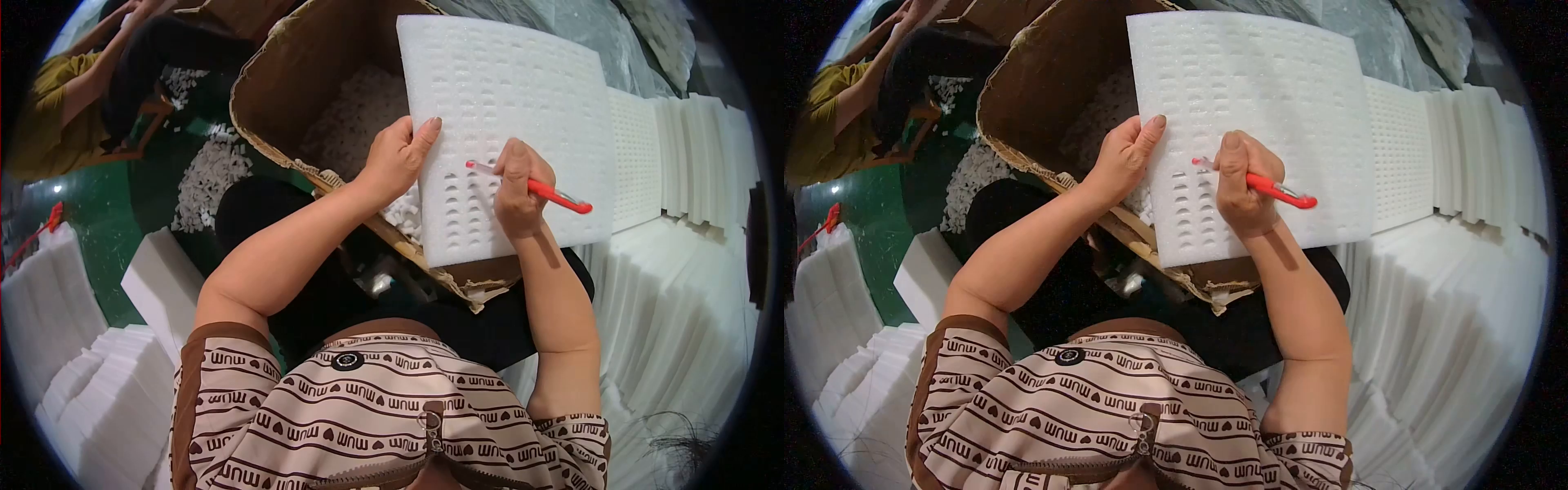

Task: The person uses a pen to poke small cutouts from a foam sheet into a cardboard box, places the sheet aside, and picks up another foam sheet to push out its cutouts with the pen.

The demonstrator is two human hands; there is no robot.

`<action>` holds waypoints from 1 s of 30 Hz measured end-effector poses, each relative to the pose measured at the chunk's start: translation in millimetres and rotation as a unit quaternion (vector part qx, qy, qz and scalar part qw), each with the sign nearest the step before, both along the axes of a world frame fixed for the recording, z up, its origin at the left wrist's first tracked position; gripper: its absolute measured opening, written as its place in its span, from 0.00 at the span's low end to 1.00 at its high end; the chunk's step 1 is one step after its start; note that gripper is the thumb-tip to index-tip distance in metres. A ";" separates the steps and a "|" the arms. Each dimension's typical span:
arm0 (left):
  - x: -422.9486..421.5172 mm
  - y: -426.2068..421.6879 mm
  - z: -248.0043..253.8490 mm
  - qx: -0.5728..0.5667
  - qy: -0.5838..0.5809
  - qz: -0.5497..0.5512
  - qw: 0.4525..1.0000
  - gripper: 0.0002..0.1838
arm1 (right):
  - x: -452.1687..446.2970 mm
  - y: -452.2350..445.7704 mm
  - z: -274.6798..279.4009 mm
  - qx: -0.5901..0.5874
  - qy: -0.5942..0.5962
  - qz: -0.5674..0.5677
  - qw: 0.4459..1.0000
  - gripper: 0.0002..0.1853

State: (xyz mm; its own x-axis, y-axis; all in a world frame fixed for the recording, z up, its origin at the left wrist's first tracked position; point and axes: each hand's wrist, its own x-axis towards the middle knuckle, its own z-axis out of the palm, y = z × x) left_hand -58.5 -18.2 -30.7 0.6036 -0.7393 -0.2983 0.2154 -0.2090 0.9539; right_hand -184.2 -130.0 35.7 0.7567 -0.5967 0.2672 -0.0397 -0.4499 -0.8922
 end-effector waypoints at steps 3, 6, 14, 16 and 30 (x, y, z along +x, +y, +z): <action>-2.7 -1.3 0.5 -0.027 0.007 0.009 1.000 0.21 | 3.9 2.9 -4.4 -0.001 -0.004 0.014 1.000 0.22; -6.9 -1.0 0.9 -0.104 0.060 0.024 0.992 0.18 | 9.1 6.0 -18.0 -0.035 0.029 0.045 0.998 0.22; -7.0 1.4 -6.2 -0.098 0.148 0.002 0.984 0.15 | 8.0 -1.0 -17.2 -0.102 0.052 0.025 0.993 0.18; -6.4 0.7 -1.9 -0.108 0.171 0.013 0.979 0.14 | 8.0 -8.4 -13.7 0.115 -0.004 -0.025 0.993 0.19; -9.5 2.4 1.6 -0.120 0.196 0.001 0.973 0.15 | 10.1 -17.5 -17.6 -0.012 0.006 0.008 1.000 0.13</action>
